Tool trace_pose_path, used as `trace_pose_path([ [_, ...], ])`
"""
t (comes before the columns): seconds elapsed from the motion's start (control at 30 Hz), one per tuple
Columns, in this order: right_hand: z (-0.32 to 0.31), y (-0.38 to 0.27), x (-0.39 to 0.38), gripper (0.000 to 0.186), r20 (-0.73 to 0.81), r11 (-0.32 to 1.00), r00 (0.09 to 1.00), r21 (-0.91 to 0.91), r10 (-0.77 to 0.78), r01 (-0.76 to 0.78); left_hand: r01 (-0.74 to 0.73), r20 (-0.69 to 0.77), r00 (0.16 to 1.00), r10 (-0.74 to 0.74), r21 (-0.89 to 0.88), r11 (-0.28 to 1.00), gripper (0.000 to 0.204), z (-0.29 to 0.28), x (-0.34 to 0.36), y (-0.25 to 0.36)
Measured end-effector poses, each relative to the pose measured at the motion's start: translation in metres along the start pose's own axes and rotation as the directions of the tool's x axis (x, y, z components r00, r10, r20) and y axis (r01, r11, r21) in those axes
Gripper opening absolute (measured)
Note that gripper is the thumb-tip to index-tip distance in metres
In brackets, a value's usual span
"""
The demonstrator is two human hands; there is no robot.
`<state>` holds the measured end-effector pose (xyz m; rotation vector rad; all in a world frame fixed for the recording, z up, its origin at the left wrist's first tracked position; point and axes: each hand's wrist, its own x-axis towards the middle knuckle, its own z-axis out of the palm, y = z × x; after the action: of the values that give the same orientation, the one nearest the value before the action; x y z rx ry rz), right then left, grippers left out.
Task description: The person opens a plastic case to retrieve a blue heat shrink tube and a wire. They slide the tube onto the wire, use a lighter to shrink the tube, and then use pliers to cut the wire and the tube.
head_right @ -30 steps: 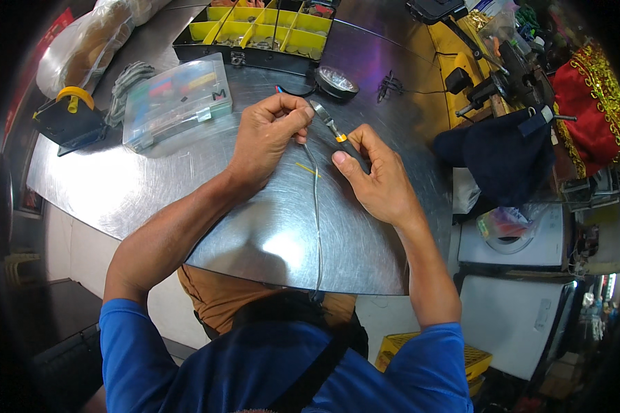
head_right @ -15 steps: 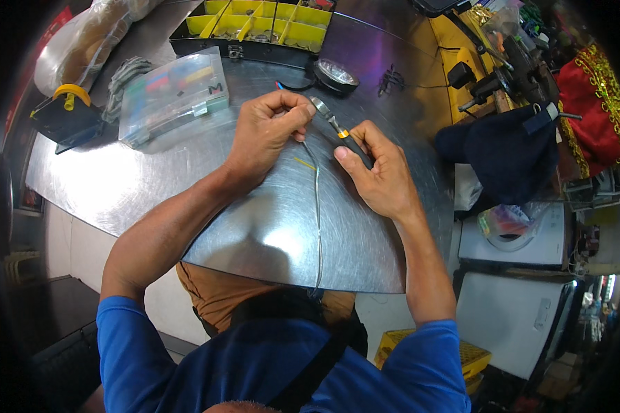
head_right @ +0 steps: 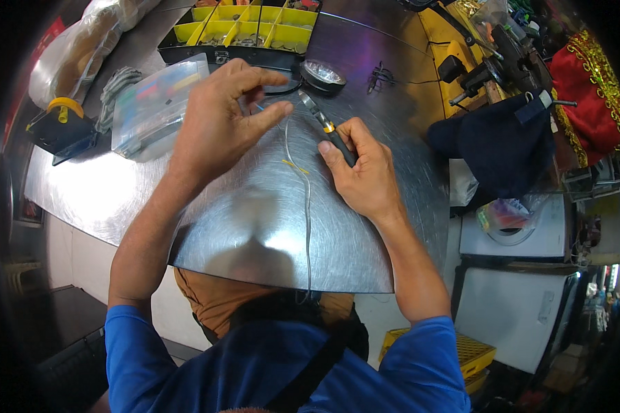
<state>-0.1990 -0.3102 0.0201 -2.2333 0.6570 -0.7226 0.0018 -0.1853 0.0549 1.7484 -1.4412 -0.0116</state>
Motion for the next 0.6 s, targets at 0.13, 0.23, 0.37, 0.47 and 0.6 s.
trace_pose_path([
  [0.13, 0.009, -0.010, -0.002, 0.025, -0.070, 1.000, 0.997, 0.007, -0.013, 0.014, 0.190, 0.039, 0.974, -0.222, -0.674, 0.714, 0.040, 0.032, -0.009, 0.005],
  [0.23, 0.011, -0.012, -0.003, 0.023, -0.139, 0.997, 0.987, -0.003, -0.077, 0.077, 0.309, 0.160, 0.942, -0.294, -0.754, 0.580, 0.038, 0.040, -0.012, 0.004],
  [0.37, 0.014, -0.017, -0.005, 0.019, -0.145, 0.985, 0.978, -0.106, -0.152, 0.137, 0.309, 0.168, 0.934, -0.314, -0.821, 0.480, 0.031, 0.045, -0.011, 0.002],
  [0.47, 0.016, -0.016, -0.005, 0.018, -0.140, 0.970, 0.966, -0.148, -0.216, 0.195, 0.313, 0.164, 0.931, -0.327, -0.821, 0.477, 0.023, 0.047, -0.011, -0.003],
  [0.6, 0.013, -0.015, -0.005, 0.018, -0.157, 0.961, 0.958, -0.178, -0.239, 0.211, 0.245, 0.063, 0.957, -0.282, -0.696, 0.675, 0.015, 0.046, -0.010, 0.001],
])
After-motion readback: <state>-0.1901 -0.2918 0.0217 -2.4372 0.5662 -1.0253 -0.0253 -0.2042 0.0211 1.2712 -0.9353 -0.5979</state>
